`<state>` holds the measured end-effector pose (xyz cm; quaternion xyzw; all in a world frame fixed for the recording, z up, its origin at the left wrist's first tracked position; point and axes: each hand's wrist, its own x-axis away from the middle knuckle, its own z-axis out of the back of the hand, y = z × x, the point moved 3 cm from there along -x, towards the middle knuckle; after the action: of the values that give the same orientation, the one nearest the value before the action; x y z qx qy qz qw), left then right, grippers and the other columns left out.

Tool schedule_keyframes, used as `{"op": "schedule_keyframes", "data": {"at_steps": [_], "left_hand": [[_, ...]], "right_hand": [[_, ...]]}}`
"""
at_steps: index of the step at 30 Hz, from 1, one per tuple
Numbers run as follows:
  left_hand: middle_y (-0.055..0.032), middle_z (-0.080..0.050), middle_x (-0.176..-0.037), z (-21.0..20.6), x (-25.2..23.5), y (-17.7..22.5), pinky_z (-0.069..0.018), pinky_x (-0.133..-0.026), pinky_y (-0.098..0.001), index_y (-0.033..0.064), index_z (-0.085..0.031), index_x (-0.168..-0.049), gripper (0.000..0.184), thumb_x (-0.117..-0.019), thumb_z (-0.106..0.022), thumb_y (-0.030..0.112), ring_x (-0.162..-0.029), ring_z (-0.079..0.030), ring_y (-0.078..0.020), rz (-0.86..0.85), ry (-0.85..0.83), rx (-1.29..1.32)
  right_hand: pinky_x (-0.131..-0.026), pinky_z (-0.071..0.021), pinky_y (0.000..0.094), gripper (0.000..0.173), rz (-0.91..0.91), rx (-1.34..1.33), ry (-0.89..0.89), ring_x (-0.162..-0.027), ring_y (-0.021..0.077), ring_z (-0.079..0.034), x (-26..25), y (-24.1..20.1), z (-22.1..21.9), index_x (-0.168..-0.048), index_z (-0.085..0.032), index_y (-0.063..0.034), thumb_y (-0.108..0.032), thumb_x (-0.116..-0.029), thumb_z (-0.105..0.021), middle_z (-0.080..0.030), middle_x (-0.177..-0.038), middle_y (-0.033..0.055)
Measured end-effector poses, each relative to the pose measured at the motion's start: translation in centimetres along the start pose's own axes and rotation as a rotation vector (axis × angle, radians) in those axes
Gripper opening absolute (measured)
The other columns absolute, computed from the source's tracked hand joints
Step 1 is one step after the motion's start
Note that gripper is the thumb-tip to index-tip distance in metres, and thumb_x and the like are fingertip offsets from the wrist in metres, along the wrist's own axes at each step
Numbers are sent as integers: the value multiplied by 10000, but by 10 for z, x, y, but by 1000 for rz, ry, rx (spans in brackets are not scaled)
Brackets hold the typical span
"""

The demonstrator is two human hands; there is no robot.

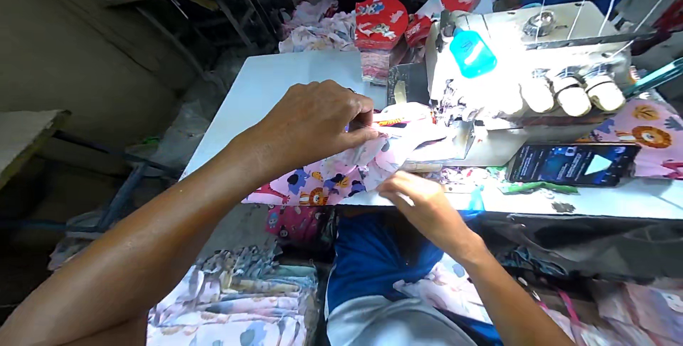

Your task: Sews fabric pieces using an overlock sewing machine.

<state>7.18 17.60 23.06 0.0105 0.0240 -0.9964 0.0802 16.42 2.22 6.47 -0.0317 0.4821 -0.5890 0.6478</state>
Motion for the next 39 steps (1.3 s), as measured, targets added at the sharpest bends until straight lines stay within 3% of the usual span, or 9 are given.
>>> {"op": "schedule_keyframes", "data": {"at_steps": [3, 6, 12, 19, 23, 25, 29, 33, 39], "left_hand": [[20, -575, -694, -1, -3, 1, -390, -563, -381, 186, -706, -994, 234, -1000, -615, 401, -612, -552, -159, 32, -14, 47], [34, -586, -695, -2, -4, 2, -395, -560, -374, 199, -711, -927, 256, -991, -599, 420, -621, -565, -141, 12, -6, 72], [41, -592, -707, -2, -1, 7, -406, -566, -373, 226, -729, -1075, 280, -942, -673, 466, -614, -548, -135, 43, -63, 122], [-28, -655, -778, -5, 0, 7, -441, -600, -440, 174, -728, -1040, 255, -966, -672, 411, -709, -634, -226, 82, -37, 41], [-30, -668, -810, -7, -1, 7, -441, -593, -430, 178, -726, -1081, 286, -956, -677, 431, -722, -642, -226, 79, -31, 11], [-42, -677, -822, -7, -1, 10, -448, -588, -435, 170, -731, -1090, 284, -952, -690, 415, -728, -655, -237, 74, -24, 4], [-49, -690, -835, -6, 0, 13, -452, -587, -442, 164, -736, -1086, 268, -934, -719, 385, -736, -665, -248, 54, -11, -2], [-48, -671, -798, -6, 3, 12, -441, -572, -436, 152, -728, -1019, 227, -925, -734, 358, -711, -656, -247, 47, -6, -3], [-43, -682, -817, -8, 3, 11, -445, -580, -439, 153, -727, -974, 216, -952, -700, 367, -746, -671, -248, 39, 12, -16]], "right_hand": [[-774, -581, 276, 126, 1, 132, 248, -890, 141, -696, -15, -6, 33, -1019, -772, -60, -108, -973, -666, -723, -996, 77], [-780, -562, 277, 120, 5, 226, 335, -899, 168, -678, -28, -4, 44, -1023, -774, -49, -97, -964, -682, -702, -998, 106], [-793, -536, 395, 158, 11, 428, 363, -900, 275, -671, -41, 5, 38, -1023, -749, -37, -177, -970, -700, -692, -950, 139], [-882, -510, 433, 107, 45, 443, 345, -1005, 280, -675, -33, 2, 33, -959, -737, -53, -152, -961, -699, -724, -1040, 121], [-843, -485, 478, 223, -29, 526, 297, -954, 316, -662, -31, 0, 34, -1062, -735, -49, -251, -986, -679, -717, -996, 131], [-827, -477, 499, 276, -50, 534, 261, -924, 334, -647, -34, -1, 34, -1000, -734, -43, -311, -992, -666, -690, -948, 143], [-817, -500, 409, 239, -38, 269, 247, -900, 241, -643, -44, -8, 32, -915, -765, -47, -280, -947, -725, -684, -918, 98], [-847, -556, 225, 176, -86, -121, 267, -972, 86, -674, -46, -11, 31, -1116, -768, -69, -102, -963, -688, -719, -1084, 67], [-771, -565, 370, 142, -101, 197, 322, -889, 213, -698, -40, -7, 31, -1038, -762, -52, -148, -937, -734, -725, -1009, 124]]}}
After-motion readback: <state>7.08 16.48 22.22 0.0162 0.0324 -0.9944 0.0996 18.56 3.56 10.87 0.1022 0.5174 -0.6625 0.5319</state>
